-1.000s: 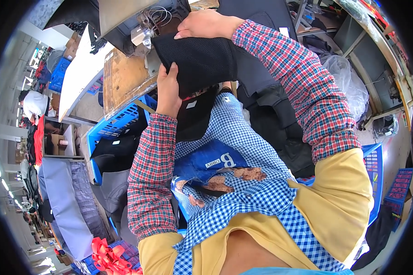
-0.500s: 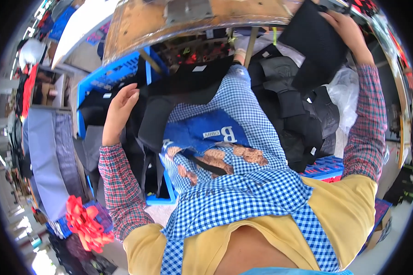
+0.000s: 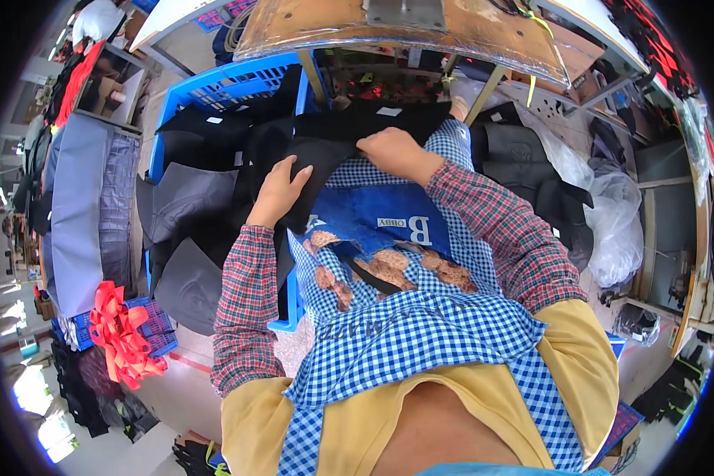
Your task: The person is assembling black fabric pieces by joining them using an industrial sewing machine.
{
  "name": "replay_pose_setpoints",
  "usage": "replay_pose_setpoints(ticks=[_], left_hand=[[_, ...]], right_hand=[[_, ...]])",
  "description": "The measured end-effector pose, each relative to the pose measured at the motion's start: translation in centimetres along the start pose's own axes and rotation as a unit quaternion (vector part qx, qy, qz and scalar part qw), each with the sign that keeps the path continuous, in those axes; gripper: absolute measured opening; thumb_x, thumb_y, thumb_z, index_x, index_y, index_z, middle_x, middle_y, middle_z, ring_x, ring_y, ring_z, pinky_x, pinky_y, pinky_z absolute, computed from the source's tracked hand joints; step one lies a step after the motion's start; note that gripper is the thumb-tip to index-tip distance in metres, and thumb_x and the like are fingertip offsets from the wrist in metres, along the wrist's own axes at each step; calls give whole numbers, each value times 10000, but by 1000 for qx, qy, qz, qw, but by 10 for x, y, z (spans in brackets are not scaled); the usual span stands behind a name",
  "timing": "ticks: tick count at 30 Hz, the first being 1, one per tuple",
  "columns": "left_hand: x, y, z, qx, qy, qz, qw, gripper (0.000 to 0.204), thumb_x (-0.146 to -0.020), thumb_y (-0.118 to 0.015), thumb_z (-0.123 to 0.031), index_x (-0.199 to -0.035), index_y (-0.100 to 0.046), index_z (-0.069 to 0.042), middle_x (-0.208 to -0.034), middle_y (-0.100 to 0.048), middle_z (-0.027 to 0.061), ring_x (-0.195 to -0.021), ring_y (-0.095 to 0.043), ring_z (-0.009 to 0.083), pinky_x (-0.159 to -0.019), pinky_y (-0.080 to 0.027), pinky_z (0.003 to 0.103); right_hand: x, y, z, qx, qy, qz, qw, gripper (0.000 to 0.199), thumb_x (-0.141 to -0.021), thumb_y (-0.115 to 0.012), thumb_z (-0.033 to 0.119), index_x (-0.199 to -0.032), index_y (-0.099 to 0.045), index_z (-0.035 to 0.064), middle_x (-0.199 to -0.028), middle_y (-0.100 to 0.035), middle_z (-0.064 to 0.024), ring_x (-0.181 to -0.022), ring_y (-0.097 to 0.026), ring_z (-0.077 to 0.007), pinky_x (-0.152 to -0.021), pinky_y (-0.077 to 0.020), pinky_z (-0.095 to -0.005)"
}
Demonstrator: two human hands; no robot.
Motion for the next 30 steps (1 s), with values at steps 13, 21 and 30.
replay_pose_setpoints(ticks=[13, 21, 30], left_hand=[[20, 27, -130, -98, -325, -48, 939, 508, -759, -687, -175, -1228, -539, -49, -1248, -564, 138, -1263, -455, 290, -1060, -287, 518], [79, 13, -245, 245, -337, 361, 834, 202, -959, -493, -198, -992, -634, -56, -851, -650, 151, -829, -607, 245, -759, -453, 340], [44, -52, -224, 750, 170, 349, 535, 422, -938, -569, -419, -1170, -589, -67, -1078, -641, 28, -957, -600, 128, -838, -475, 275]], right_hand=[[145, 285, 21, 8, 35, -67, 997, 340, -763, -641, 8, -1102, -641, 39, -1023, -680, -144, -903, -651, -337, -748, -523, -382], [263, 334, -9, -123, -152, -177, 965, 272, -802, -607, 8, -1065, -630, -56, -965, -685, -155, -898, -653, -213, -819, -460, -271], [263, 311, 24, -129, -134, -137, 973, 274, -750, -624, 58, -988, -644, -78, -882, -689, -172, -818, -677, -266, -759, -477, -286]])
Point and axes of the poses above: each hand's wrist, its own x-axis away from the middle knuckle, its own y-axis out of the back of the hand, z = x × y, the point moved 7 cm from there along -x, towards the middle knuckle
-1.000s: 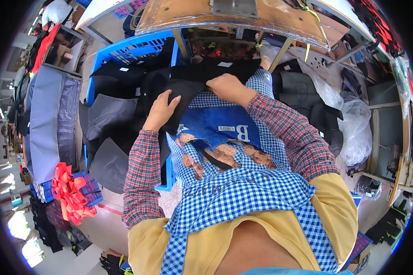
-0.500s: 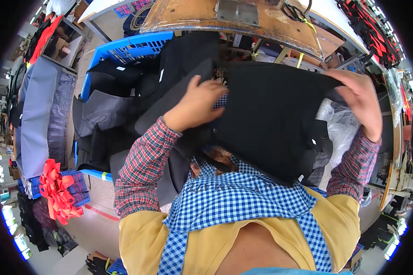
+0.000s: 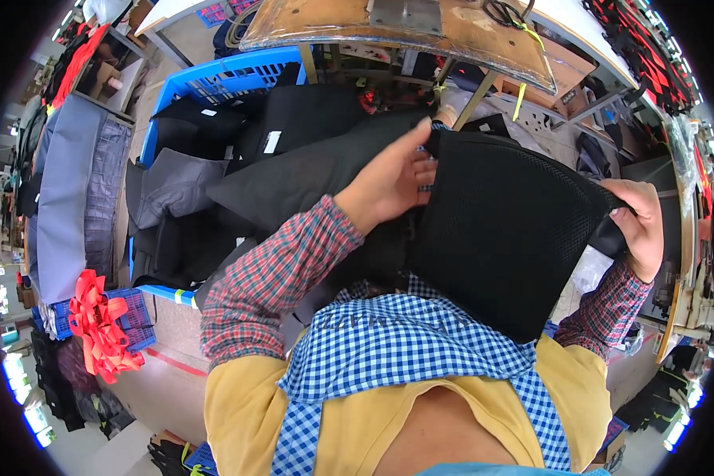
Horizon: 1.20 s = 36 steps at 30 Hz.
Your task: The person is assembling black fabric pieces by joining them using an industrial sewing machine.
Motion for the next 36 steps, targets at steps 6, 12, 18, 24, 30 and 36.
replay_pose_setpoints(ticks=[6, 12, 18, 24, 30, 36], left_hand=[[-6, 31, -86, 4, -176, -90, 980, 312, -891, -623, -325, -984, -625, -27, -812, -658, 78, -773, -629, 219, -809, -500, 335], [140, 111, -198, -84, -269, -148, 948, 270, -796, -507, -27, -1032, -636, -8, -890, -662, 72, -845, -656, 238, -860, -529, 360], [294, 68, -208, -582, -143, -373, 708, 455, -681, -388, 24, -1090, -589, 32, -613, -542, 29, -449, -440, 67, -412, -315, 222], [310, -16, -147, -894, -106, -241, 361, 351, -633, -409, 60, -886, -650, 26, -762, -640, 204, -664, -615, 363, -617, -485, 399], [318, -83, -114, -907, -101, -228, 339, 243, -574, -465, 74, -743, -611, -23, -710, -563, 134, -765, -536, 351, -717, -386, 410], [322, -105, -106, -918, -61, -103, 379, 234, -519, -526, 63, -711, -597, -48, -662, -511, 54, -731, -513, 282, -721, -342, 370]], right_hand=[[-36, -27, 52, -108, 220, 126, 961, 317, -765, -651, 204, -965, -676, -40, -879, -701, -163, -716, -688, -302, -636, -520, -338], [-87, -150, 102, -230, 336, 235, 883, 375, -828, -705, 170, -1155, -611, 12, -1024, -673, -136, -902, -656, -317, -742, -521, -358], [-122, -177, 121, -113, 416, 78, 899, 489, -869, -656, 287, -1242, -526, -2, -1233, -554, -192, -1122, -549, -363, -944, -463, -410], [-173, -164, 149, -79, 401, -94, 908, 808, -720, -770, 108, -1410, -352, 70, -1447, -352, -155, -1312, -382, -384, -1049, -367, -466], [-183, -171, 158, 31, 457, -33, 888, 898, -662, -814, 138, -1432, -355, 175, -1506, -253, -143, -1386, -247, -402, -1059, -295, -567], [-207, -126, 156, -133, 487, -131, 854, 783, -715, -792, 206, -1382, -402, 73, -1323, -504, -175, -1243, -479, -319, -1027, -393, -395]])
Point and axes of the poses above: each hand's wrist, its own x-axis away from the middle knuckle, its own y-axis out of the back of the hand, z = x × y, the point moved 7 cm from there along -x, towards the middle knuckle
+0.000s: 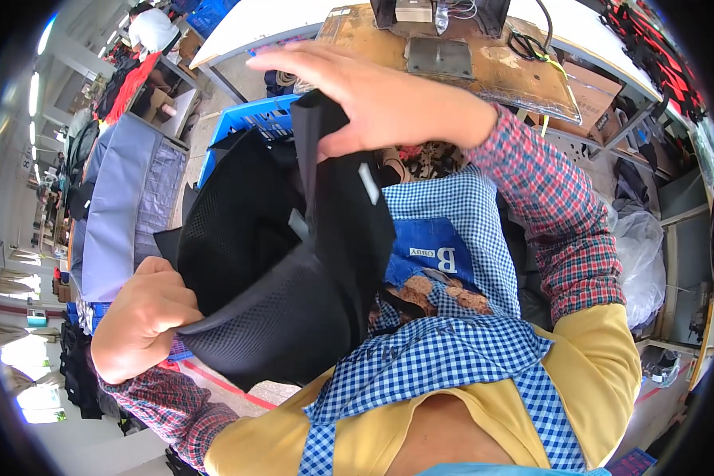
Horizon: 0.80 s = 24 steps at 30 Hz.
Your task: The person is assembling black fabric pieces by joining them using an industrial sewing machine.
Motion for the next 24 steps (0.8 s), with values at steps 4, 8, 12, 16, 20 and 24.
replay_pose_setpoints(ticks=[4, 8, 12, 16, 20, 24], left_hand=[[20, 23, 37, -25, 76, -147, 986, 268, -578, -487, 106, -773, -626, -13, -719, -599, 110, -824, -569, 323, -770, -415, 395], [-24, 23, 111, -58, 187, -240, 951, 389, -660, -443, 121, -972, -657, 29, -971, -669, 174, -1058, -592, 346, -920, -442, 362], [-105, 6, 81, 205, 36, -209, 956, 341, -947, -512, -66, -1268, -510, 48, -1221, -608, 142, -1146, -564, 201, -988, -410, 305], [-179, -7, 59, 349, 4, -231, 908, 218, -976, -558, -170, -1066, -569, 28, -907, -587, -11, -871, -515, 44, -796, -432, 201], [-228, -4, 68, 410, -17, -246, 878, 202, -963, -583, -151, -1054, -632, 23, -879, -618, -40, -819, -544, 31, -751, -447, 190], [-271, 10, 81, 395, -31, -223, 890, 218, -939, -617, -140, -1087, -668, 11, -902, -656, -29, -820, -573, 33, -737, -469, 193]], right_hand=[[13, -9, -26, -152, -124, 170, 966, 342, -861, -690, 193, -1157, -593, 52, -1036, -636, -78, -987, -603, -220, -872, -455, -308], [47, -5, -54, -210, -246, 46, 945, 213, -909, -651, 207, -1007, -657, 18, -864, -645, -13, -834, -591, -84, -780, -460, -237], [63, -7, -52, -227, -306, -32, 924, 201, -904, -656, 186, -995, -668, 7, -826, -651, 10, -797, -583, -49, -745, -469, -221], [74, 4, -59, -209, -341, -67, 914, 200, -904, -658, 172, -1007, -673, 1, -844, -658, 12, -802, -585, -47, -740, -474, -217], [112, 11, -82, -236, -409, -157, 867, 188, -915, -641, 142, -1030, -673, -3, -880, -667, 10, -810, -589, -43, -747, -482, -213], [140, -1, -99, -361, -429, -291, 775, 206, -906, -637, 137, -1043, -664, -14, -864, -677, -23, -764, -603, -63, -700, -496, -215]])
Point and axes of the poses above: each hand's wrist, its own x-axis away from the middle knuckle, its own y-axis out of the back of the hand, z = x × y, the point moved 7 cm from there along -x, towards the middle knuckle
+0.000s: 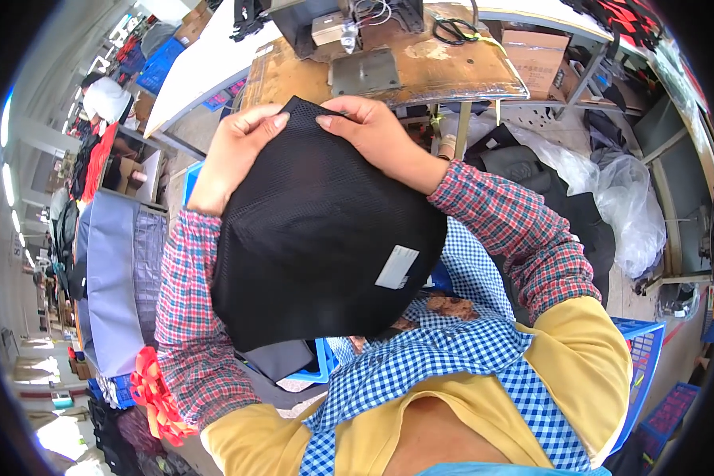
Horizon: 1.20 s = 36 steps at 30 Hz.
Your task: The person is assembling black fabric pieces by joining them using an industrial sewing machine.
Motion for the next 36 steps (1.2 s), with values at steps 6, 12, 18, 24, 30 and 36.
replay_pose_setpoints(ticks=[6, 12, 18, 24, 30, 36], left_hand=[[-62, 0, 6, -8, 75, 75, 994, 247, -913, -655, -180, -1083, -677, -2, -918, -679, 1, -807, -610, 56, -742, -490, 209], [-116, -6, 21, -55, 64, 148, 985, 315, -896, -678, -241, -1109, -670, -9, -974, -683, 22, -857, -628, 86, -793, -491, 214], [-147, -8, 33, -80, 75, 168, 980, 347, -904, -666, -257, -1155, -649, -19, -1031, -676, 46, -916, -626, 110, -827, -484, 214], [-159, -16, 29, -103, 71, 188, 974, 341, -912, -653, -260, -1152, -644, -17, -1023, -673, 38, -934, -622, 111, -840, -480, 223], [-171, -18, 37, -65, 82, 199, 974, 346, -908, -659, -255, -1149, -639, -7, -1037, -668, 35, -936, -620, 114, -845, -476, 220], [-166, -18, 32, -59, 86, 182, 978, 351, -892, -682, -246, -1146, -640, -8, -1031, -669, 34, -937, -620, 117, -848, -478, 222]], right_hand=[[-19, 23, -29, -84, -7, -81, 993, 195, -913, -626, 112, -1064, -640, -11, -921, -681, -45, -782, -620, -83, -690, -504, -221], [-40, 44, -48, -159, 13, -132, 978, 201, -908, -634, 107, -1071, -632, -12, -920, -683, -50, -777, -617, -85, -683, -498, -221], [-58, 63, -53, -96, 31, -163, 981, 205, -901, -642, 110, -1064, -631, -14, -903, -682, -41, -773, -614, -82, -680, -487, -221], [-65, 76, -57, -67, 31, -200, 977, 190, -895, -650, 120, -1038, -648, -5, -878, -679, -28, -760, -606, -74, -680, -482, -222], [-69, 83, -59, -44, 17, -212, 976, 186, -887, -665, 135, -1025, -661, 9, -863, -675, -11, -739, -590, -67, -674, -471, -213], [-68, 82, -57, -47, 32, -206, 977, 186, -886, -674, 145, -1016, -663, 12, -860, -671, -2, -737, -584, -63, -669, -467, -210]])
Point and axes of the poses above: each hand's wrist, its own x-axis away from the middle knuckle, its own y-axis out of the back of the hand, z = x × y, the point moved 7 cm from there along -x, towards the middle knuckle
